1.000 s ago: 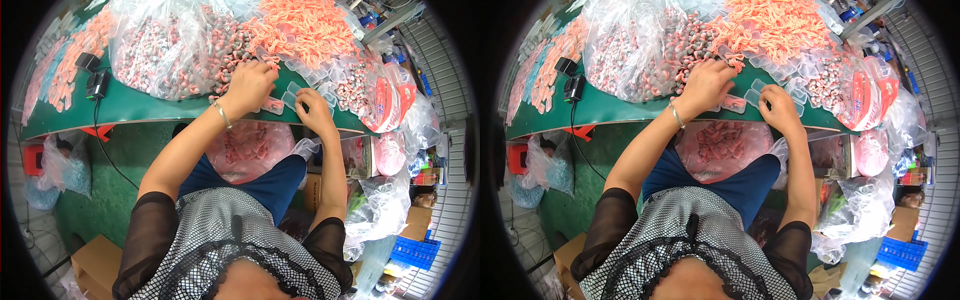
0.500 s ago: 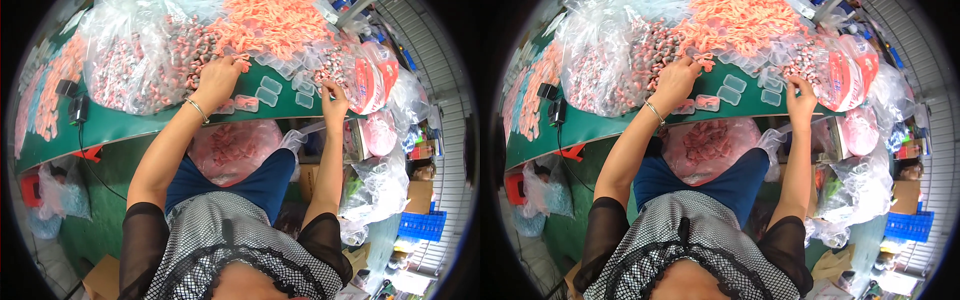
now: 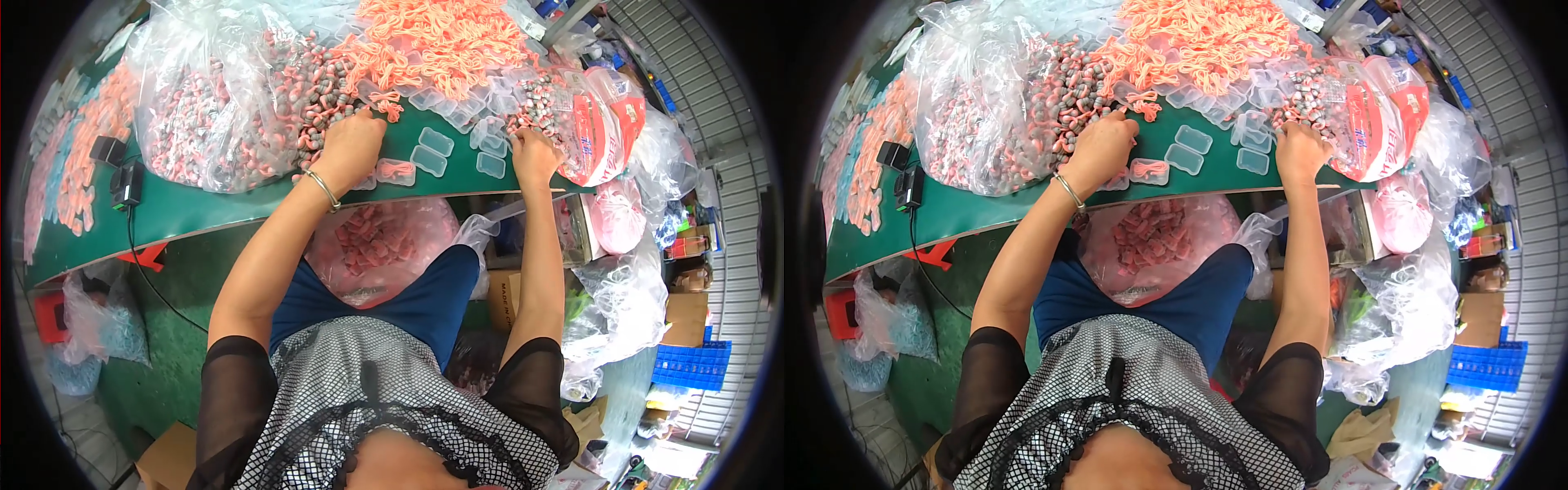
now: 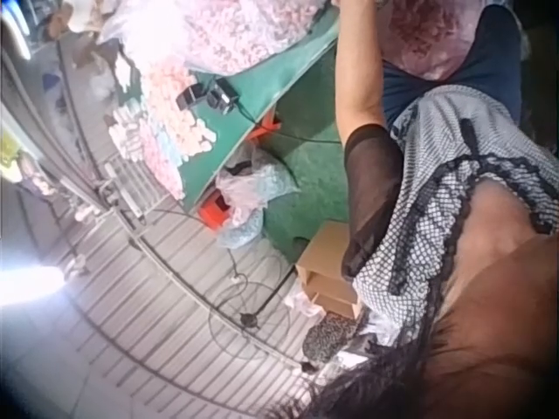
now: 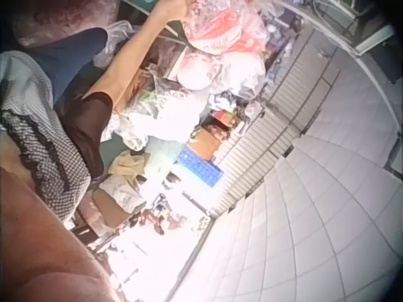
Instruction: Packing small components into small plastic cases.
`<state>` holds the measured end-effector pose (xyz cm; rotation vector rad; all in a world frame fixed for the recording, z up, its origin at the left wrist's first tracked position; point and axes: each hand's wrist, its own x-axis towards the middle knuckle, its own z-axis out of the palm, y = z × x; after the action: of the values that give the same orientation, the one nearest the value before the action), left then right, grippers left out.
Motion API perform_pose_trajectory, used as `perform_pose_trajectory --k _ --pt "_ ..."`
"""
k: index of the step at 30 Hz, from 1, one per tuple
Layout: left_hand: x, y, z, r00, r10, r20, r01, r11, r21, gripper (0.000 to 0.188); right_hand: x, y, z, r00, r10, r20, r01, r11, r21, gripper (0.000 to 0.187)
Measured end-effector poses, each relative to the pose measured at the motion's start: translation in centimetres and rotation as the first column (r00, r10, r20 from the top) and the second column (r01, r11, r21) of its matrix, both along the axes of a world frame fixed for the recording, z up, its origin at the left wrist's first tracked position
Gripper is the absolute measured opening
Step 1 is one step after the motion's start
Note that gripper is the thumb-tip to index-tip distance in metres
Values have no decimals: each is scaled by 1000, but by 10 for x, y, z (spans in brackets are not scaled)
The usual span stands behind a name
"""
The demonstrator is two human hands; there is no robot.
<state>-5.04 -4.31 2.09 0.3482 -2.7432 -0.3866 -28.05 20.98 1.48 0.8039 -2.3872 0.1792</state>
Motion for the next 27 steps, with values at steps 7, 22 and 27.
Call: perform_pose_trajectory --k 7,22,27 --pt "-1 6 8 989 -41 -143 68 980 185 14 35 9 10 936 292 197 -155 844 -514 12" --pt "-36 34 -6 963 -209 -173 251 929 273 15 128 -61 12 876 454 162 -451 891 -54 10" --pt "-34 23 -6 950 -298 -99 314 888 336 26 131 -63 16 877 447 174 -461 886 50 7"
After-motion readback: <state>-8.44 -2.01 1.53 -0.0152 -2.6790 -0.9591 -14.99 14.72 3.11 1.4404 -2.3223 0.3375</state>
